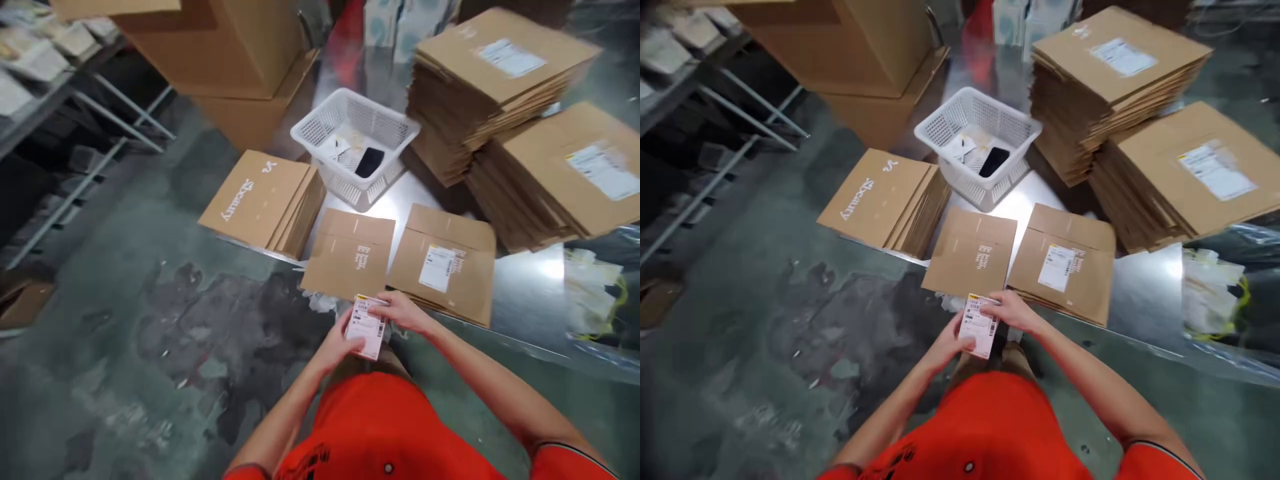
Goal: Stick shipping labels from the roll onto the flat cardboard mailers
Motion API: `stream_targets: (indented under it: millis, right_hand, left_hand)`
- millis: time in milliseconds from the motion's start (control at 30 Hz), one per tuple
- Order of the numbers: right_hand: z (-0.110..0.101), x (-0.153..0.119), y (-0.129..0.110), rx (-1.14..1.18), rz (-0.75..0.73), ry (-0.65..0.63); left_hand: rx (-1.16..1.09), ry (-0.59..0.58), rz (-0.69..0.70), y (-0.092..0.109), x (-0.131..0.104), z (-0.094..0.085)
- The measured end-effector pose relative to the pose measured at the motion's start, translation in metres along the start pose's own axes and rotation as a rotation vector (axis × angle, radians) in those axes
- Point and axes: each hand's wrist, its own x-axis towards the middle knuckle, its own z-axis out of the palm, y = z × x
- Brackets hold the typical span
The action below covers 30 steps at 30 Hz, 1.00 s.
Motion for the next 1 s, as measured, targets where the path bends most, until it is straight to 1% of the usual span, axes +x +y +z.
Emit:
stream_targets:
  millis: [33,100,133,200,267,300,400,433,467,533,567,633,667,733,800,833,867,900,933,967,1000]
  right_hand:
    - [0.007,0.004,0.002,-0.017,-0.004,0.006]
    - [0.019,0.015,0.006,-0.097,-0.036,0.054]
    - [0.024,0.023,0.008,-0.15,-0.064,0.085]
    - [0.029,0.043,0.011,-0.256,-0.13,0.126]
    - [0.028,0.071,0.014,-0.353,-0.171,0.154]
    - [0.024,0.086,0.016,-0.4,-0.174,0.195]
    - [0.002,0.133,0.016,-0.605,-0.118,0.423]
    - [-0.006,0.145,0.016,-0.682,-0.096,0.483]
    - [-0.014,0.154,0.015,-0.754,-0.081,0.512]
    - [-0.024,0.163,0.013,-0.853,-0.064,0.501]
    - [-0.025,0.164,0.012,-0.895,-0.05,0.499]
    - [-0.019,0.161,0.012,-0.988,-0.021,0.563]
    - [-0.012,0.16,0.013,-1.023,-0.024,0.604]
    - [0.007,0.161,0.017,-1.065,-0.099,0.609]
    - [0.025,0.168,0.021,-1.075,-0.202,0.527]
    - [0.03,0.172,0.023,-1.085,-0.238,0.482]
    - [0.03,0.176,0.024,-1.098,-0.262,0.437]
    - [0.027,0.179,0.025,-1.107,-0.266,0.411]
    - [0.019,0.178,0.025,-1.11,-0.245,0.413]
    - [0.009,0.174,0.025,-1.108,-0.193,0.456]
    - [-0.003,0.167,0.024,-1.1,-0.1,0.552]
  left_hand:
    - [0.022,0.092,0.054,0.006,0.006,-0.005]
    - [0.12,0.264,0.075,0.014,0.02,-0.016]
    - [0.166,0.332,0.068,0.015,0.029,-0.023]
    - [0.213,0.394,0.046,0.012,0.045,-0.039]
    - [0.183,0.375,0.008,0.001,0.057,-0.057]
    - [0.155,0.352,-0.017,-0.006,0.061,-0.067]
    - [0.114,0.285,-0.1,-0.035,0.061,-0.097]
    - [0.119,0.271,-0.126,-0.046,0.057,-0.106]
    - [0.126,0.262,-0.155,-0.056,0.051,-0.115]
    - [0.143,0.247,-0.208,-0.074,0.033,-0.133]
    - [0.154,0.247,-0.225,-0.08,0.024,-0.142]
    - [0.174,0.254,-0.229,-0.084,0.008,-0.159]
    - [0.192,0.263,-0.188,-0.082,0.004,-0.167]
    - [0.236,0.297,-0.032,-0.068,0.004,-0.181]
    - [0.29,0.34,0.15,-0.046,0.018,-0.19]
    - [0.317,0.354,0.211,-0.034,0.029,-0.192]
    - [0.34,0.356,0.238,-0.023,0.041,-0.192]
    - [0.365,0.344,0.245,-0.013,0.054,-0.19]
    - [0.392,0.322,0.242,-0.005,0.065,-0.187]
    - [0.42,0.294,0.232,0.001,0.075,-0.183]
    - [0.446,0.265,0.221,0.005,0.082,-0.178]
